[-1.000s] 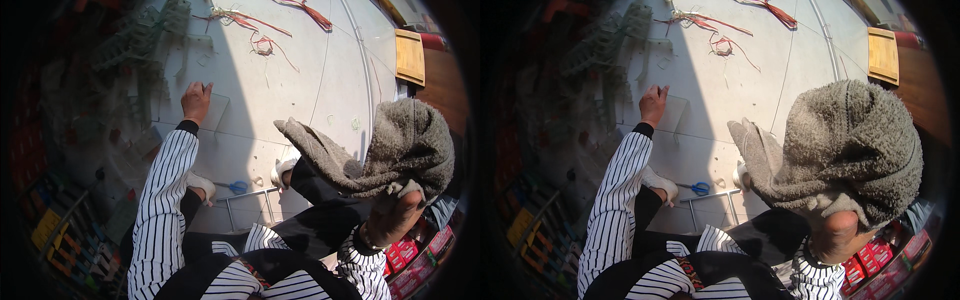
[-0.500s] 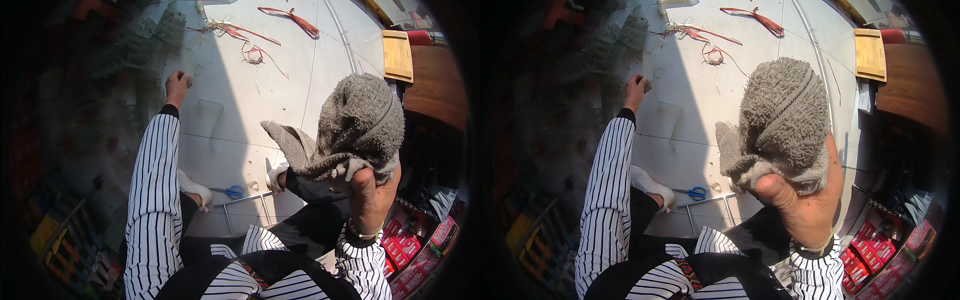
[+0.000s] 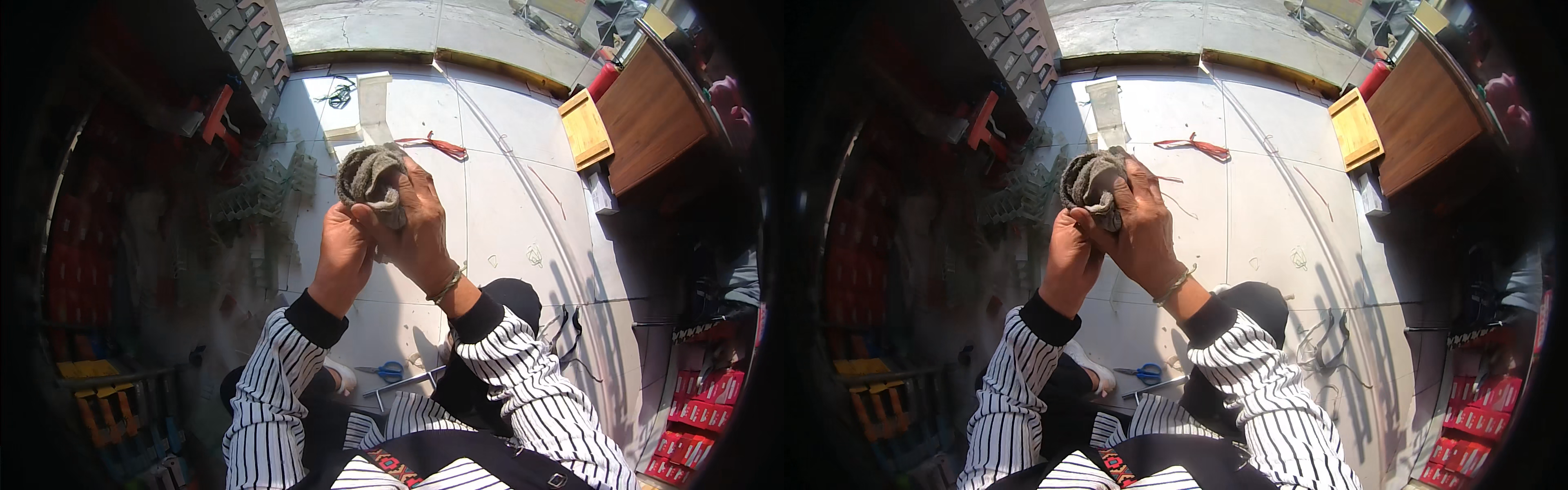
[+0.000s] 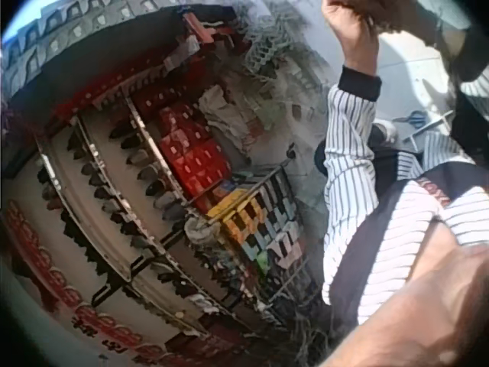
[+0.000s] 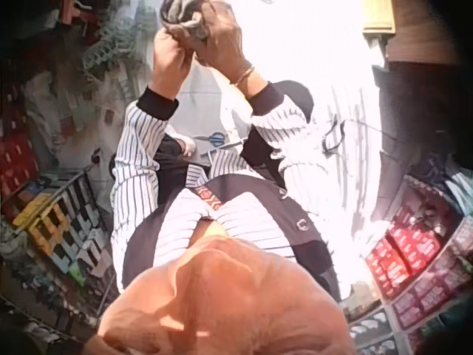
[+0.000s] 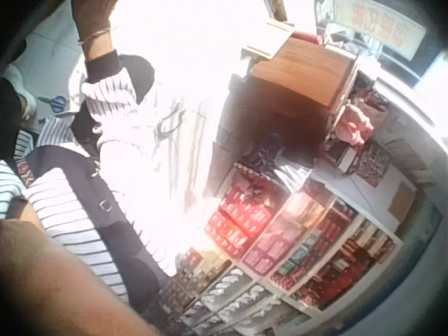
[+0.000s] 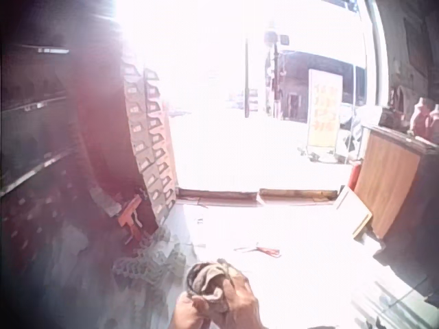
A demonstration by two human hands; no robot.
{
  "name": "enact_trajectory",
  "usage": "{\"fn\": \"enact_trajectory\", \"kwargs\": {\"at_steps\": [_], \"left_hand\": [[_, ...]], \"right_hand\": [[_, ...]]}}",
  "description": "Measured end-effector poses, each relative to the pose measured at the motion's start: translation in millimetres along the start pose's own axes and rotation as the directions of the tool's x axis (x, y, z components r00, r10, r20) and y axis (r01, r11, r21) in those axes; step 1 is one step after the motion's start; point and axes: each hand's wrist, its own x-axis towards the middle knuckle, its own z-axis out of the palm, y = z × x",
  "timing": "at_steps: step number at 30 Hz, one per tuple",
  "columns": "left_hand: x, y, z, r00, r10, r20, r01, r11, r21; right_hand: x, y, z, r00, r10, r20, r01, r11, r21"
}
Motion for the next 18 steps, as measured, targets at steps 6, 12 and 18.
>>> {"fn": "enact_trajectory", "kwargs": {"at_steps": [6, 12, 18], "left_hand": [[-25, 26, 35, 0.99, 0.103, -0.094, -0.102, 0.995, 0.017], [-16, 62, 19, 0.918, 0.211, -0.336, -0.11, 0.949, 0.294], [-13, 74, -6, 0.932, 0.298, -0.206, -0.333, 0.929, -0.163]], "right_hand": [[22, -34, -20, 0.983, 0.167, -0.072, -0.102, 0.838, 0.537], [46, -48, -38, 0.952, 0.245, 0.186, -0.29, 0.514, 0.807], [22, -41, -11, 0.898, 0.227, 0.377, -0.44, 0.434, 0.786]]}}
